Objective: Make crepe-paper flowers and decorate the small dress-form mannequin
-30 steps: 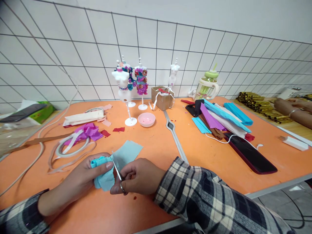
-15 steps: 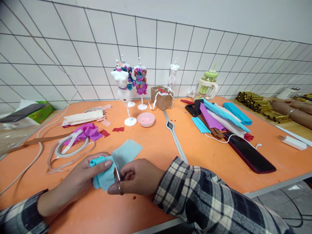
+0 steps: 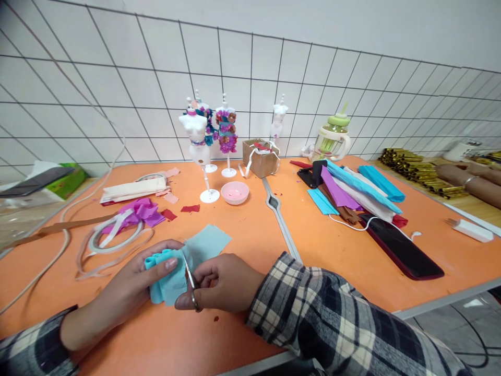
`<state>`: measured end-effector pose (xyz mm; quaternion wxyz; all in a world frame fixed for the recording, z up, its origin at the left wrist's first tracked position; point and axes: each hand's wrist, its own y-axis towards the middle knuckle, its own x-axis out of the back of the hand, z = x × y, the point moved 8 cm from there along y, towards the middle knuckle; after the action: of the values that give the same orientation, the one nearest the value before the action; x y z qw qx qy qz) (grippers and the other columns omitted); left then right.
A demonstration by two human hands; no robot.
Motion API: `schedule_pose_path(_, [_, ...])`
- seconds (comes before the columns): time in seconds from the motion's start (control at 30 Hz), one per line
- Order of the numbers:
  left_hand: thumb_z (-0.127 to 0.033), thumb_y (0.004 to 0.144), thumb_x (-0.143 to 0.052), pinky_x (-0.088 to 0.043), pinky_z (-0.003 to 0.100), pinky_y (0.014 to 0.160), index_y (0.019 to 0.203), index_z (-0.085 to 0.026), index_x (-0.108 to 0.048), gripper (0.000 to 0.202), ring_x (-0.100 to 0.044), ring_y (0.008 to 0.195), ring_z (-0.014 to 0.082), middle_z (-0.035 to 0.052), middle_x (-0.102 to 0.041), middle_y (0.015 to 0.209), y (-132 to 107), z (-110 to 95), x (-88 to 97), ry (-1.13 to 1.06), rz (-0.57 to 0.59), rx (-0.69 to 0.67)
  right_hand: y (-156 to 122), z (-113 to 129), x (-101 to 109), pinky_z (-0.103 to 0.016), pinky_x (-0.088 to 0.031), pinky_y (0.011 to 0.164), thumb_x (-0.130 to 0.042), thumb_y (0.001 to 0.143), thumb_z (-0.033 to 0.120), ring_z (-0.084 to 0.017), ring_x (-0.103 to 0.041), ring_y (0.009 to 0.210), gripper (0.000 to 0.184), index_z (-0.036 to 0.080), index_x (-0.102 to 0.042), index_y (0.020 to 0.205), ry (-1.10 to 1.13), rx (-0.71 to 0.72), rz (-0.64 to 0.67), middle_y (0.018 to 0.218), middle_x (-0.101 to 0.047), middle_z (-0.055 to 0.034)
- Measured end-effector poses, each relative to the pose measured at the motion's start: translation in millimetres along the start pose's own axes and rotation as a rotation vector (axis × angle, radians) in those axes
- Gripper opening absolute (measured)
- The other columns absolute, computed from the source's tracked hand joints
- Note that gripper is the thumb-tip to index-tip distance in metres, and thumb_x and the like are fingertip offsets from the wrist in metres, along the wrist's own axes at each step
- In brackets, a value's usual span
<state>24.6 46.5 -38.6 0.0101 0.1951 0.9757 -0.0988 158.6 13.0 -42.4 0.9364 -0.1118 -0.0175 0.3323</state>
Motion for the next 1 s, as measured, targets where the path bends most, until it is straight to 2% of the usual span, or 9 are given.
schedule_pose_path(0.07, [-0.046, 0.080, -0.076, -0.047, 0.021, 0.055, 0.110, -0.027, -0.060, 0.039, -0.058, 0.064, 0.0146, -0.0031, -0.060, 0.077, -1.5, -3.9, -0.4, -0.015, -0.006, -0.013, -0.9, 1.9, -1.4, -0.020, -0.039, 0.055, -0.085, 0.060, 0.055, -0.008, -0.050, 0.058, 0.049, 0.013, -0.067, 0.077, 0.019, 0.007, 0.012, 0.064, -0.061, 0.0012])
schedule_pose_path(0.13, [-0.044, 0.082, -0.075, -0.046, 0.021, 0.055, 0.125, -0.034, -0.054, 0.049, -0.058, 0.064, 0.0152, -0.0038, -0.061, 0.077, -3.1, -8.5, -1.6, -0.019, -0.006, -0.028, -2.3, 3.3, -3.7, -0.020, -0.040, 0.054, -0.084, 0.060, 0.057, -0.008, -0.051, 0.057, 0.051, 0.012, -0.068, 0.079, 0.036, 0.005, 0.032, 0.065, -0.062, 0.0010])
schedule_pose_path(0.2, [-0.044, 0.080, -0.076, -0.046, 0.021, 0.056, 0.130, -0.034, -0.055, 0.055, -0.058, 0.065, 0.0155, -0.0033, -0.063, 0.078, -4.3, -13.0, -3.8, 0.005, 0.008, -0.051, -3.8, 3.0, -6.5, -0.020, -0.041, 0.053, -0.084, 0.059, 0.058, -0.008, -0.051, 0.055, 0.053, 0.013, -0.068, 0.080, 0.041, -0.015, 0.055, 0.064, -0.061, 0.0018])
schedule_pose_path(0.3, [-0.048, 0.074, -0.080, -0.046, 0.020, 0.059, 0.107, -0.025, -0.071, 0.041, -0.058, 0.068, 0.0151, 0.0000, -0.066, 0.080, -4.5, -15.5, -8.3, 0.050, 0.054, -0.074, -5.5, -0.1, -9.9, -0.019, -0.038, 0.051, -0.086, 0.056, 0.057, -0.007, -0.049, 0.053, 0.053, 0.013, -0.068, 0.080, 0.039, -0.037, 0.089, 0.062, -0.060, 0.0032])
schedule_pose_path(0.37, [-0.049, 0.074, -0.081, -0.047, 0.020, 0.059, 0.097, -0.022, -0.074, 0.036, -0.058, 0.067, 0.0141, 0.0006, -0.067, 0.079, -3.5, -12.9, -10.3, 0.040, 0.082, -0.066, -6.1, -1.1, -10.3, -0.018, -0.034, 0.049, -0.088, 0.057, 0.053, -0.005, -0.044, 0.052, 0.051, 0.013, -0.069, 0.082, 0.027, -0.008, 0.102, 0.064, -0.058, 0.0044])
schedule_pose_path(0.47, [-0.048, 0.076, -0.080, -0.047, 0.020, 0.055, 0.094, -0.022, -0.072, 0.033, -0.058, 0.060, 0.0123, -0.0010, -0.066, 0.073, -1.9, -5.8, -11.6, -0.010, 0.109, -0.031, -7.4, -3.1, -9.9, -0.017, -0.030, 0.047, -0.086, 0.061, 0.052, -0.004, -0.040, 0.053, 0.050, 0.013, -0.070, 0.088, 0.006, 0.030, 0.117, 0.069, -0.059, 0.0039])
schedule_pose_path(0.67, [-0.049, 0.071, -0.084, -0.045, 0.018, 0.048, 0.079, -0.018, -0.068, 0.036, -0.057, 0.052, 0.0102, -0.0015, -0.069, 0.065, -4.0, -2.2, -14.4, -0.065, 0.125, 0.016, -11.6, -1.7, -11.7, -0.018, -0.033, 0.054, -0.079, 0.068, 0.060, -0.005, -0.043, 0.061, 0.057, 0.013, -0.070, 0.101, -0.010, 0.025, 0.198, 0.082, -0.062, -0.0006])
schedule_pose_path(0.83, [-0.049, 0.065, -0.088, -0.046, 0.020, 0.048, 0.076, -0.017, -0.066, 0.040, -0.058, 0.050, 0.0113, -0.0015, -0.069, 0.061, -6.3, -7.9, -19.0, -0.039, 0.136, 0.014, -12.4, -2.2, -13.5, -0.019, -0.036, 0.056, -0.077, 0.068, 0.064, -0.006, -0.046, 0.062, 0.063, 0.012, -0.069, 0.103, 0.012, 0.017, 0.239, 0.082, -0.061, -0.0011])
schedule_pose_path(1.0, [-0.050, 0.064, -0.088, -0.043, 0.019, 0.046, 0.072, -0.018, -0.063, 0.041, -0.053, 0.047, 0.0094, -0.0040, -0.064, 0.058, -5.8, -7.5, -19.8, -0.030, 0.138, 0.012, -11.7, -4.4, -16.2, -0.019, -0.037, 0.054, -0.080, 0.068, 0.058, -0.005, -0.045, 0.059, 0.056, 0.012, -0.069, 0.098, 0.061, 0.035, 0.241, 0.079, -0.062, 0.0002])
